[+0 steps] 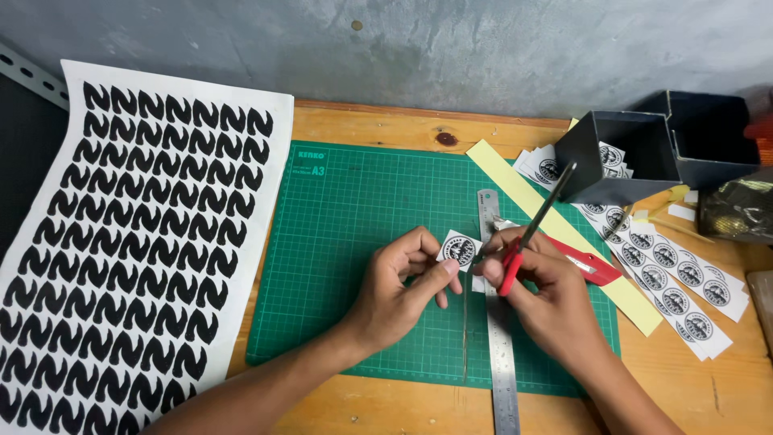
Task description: The person uses scissors to trim the edges of a small circular sticker. They then use a ruler and a utility knife to cut a strip of stickers into individual pieces on a green cutting mat. The cut stickers are placed into a small black box.
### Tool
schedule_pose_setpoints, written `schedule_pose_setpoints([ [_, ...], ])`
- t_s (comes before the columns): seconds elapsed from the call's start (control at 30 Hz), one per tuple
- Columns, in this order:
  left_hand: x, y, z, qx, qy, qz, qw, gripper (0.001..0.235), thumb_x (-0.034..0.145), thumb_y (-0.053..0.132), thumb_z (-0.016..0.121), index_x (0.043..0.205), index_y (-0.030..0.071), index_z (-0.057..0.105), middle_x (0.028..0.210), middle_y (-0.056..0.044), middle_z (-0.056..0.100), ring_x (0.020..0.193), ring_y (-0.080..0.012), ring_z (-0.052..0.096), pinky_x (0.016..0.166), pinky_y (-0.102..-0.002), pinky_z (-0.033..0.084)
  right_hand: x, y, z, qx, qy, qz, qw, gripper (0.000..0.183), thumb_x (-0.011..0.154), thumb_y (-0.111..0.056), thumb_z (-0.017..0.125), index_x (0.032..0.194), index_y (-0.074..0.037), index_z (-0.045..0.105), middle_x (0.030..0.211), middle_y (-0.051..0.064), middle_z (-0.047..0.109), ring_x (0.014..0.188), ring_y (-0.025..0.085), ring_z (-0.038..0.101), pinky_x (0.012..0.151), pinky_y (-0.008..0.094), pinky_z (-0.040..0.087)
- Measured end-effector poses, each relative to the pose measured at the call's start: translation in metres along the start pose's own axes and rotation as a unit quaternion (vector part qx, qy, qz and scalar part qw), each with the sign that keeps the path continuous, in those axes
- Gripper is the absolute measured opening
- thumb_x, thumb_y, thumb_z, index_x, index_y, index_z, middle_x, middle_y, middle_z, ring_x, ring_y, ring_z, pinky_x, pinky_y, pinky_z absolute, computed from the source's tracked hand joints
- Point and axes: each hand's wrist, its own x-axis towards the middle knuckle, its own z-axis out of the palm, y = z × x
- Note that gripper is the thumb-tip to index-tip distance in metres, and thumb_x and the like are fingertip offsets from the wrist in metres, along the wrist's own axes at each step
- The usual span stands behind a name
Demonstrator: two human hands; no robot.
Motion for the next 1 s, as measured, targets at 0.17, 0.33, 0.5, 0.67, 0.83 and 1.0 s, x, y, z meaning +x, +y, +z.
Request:
schedule_pose_setpoints([
  [0.17,0.004,0.008,-0.005,0.020,-0.001,-0.027,0.999,0.024,0.108,0.022,0.070,0.092,0.010,0.058,0.084,-0.011,0.080,0.063,-0.0182,0.070,0.063,-0.030,0.059,-0.007,-0.005,0.005,0.023,-0.023,0.127,0.991,0.019,0.092,-0.017,0.088,0.104,-0.004,0.092,0.103,0.008,0.091,0.074,0.017,0.073,0.066,0.033,0.060],
  [0.33,0.001,-0.002,-0.002,-0.045,-0.001,-0.028,0.999,0.023,0.112,0.018,0.067,0.093,0.008,0.057,0.082,-0.015,0.077,0.064,-0.0203,0.068,0.063,-0.030,0.058,-0.011,0.002,0.007,0.117,-0.023,0.155,0.981,0.022,0.090,-0.017,0.088,0.082,0.002,0.081,0.112,0.021,0.096,0.038,0.018,0.063,0.041,0.029,0.055],
  [0.5,-0.007,0.014,0.001,0.022,0.056,0.046,0.997,0.026,0.112,0.023,0.065,0.093,0.009,0.057,0.083,-0.010,0.077,0.060,-0.0181,0.067,0.059,-0.029,0.055,-0.018,0.002,0.008,0.080,-0.145,0.130,0.978,0.051,0.098,-0.059,0.071,0.106,-0.009,0.080,0.063,0.008,0.069,0.047,0.013,0.051,0.042,0.029,0.040],
  [0.67,-0.015,0.028,0.000,0.011,0.070,0.064,0.995,0.028,0.114,0.024,0.064,0.093,0.009,0.053,0.082,-0.012,0.076,0.058,-0.0153,0.065,0.061,-0.027,0.054,-0.018,-0.021,0.006,0.047,-0.229,0.014,0.972,0.070,0.105,-0.079,0.053,0.100,-0.013,0.075,0.080,-0.001,0.064,0.066,0.013,0.052,0.062,0.030,0.044],
  [0.83,-0.023,0.038,0.004,-0.018,0.080,0.047,0.996,0.031,0.113,0.025,0.065,0.091,0.009,0.052,0.079,-0.014,0.075,0.056,-0.0164,0.064,0.058,-0.028,0.054,-0.018,-0.029,0.016,0.067,-0.266,-0.016,0.962,0.074,0.105,-0.084,0.056,0.094,-0.014,0.075,0.088,0.002,0.074,0.076,0.017,0.064,0.067,0.032,0.049],
  [1.0,-0.029,0.052,0.008,0.017,0.069,0.044,0.997,0.031,0.113,0.024,0.065,0.089,0.010,0.053,0.080,-0.011,0.081,0.055,-0.0153,0.071,0.057,-0.026,0.051,-0.015,-0.042,0.019,0.137,-0.279,-0.008,0.950,0.095,0.108,-0.098,0.059,0.091,-0.006,0.070,0.096,0.008,0.075,0.104,0.027,0.082,0.081,0.034,0.059],
])
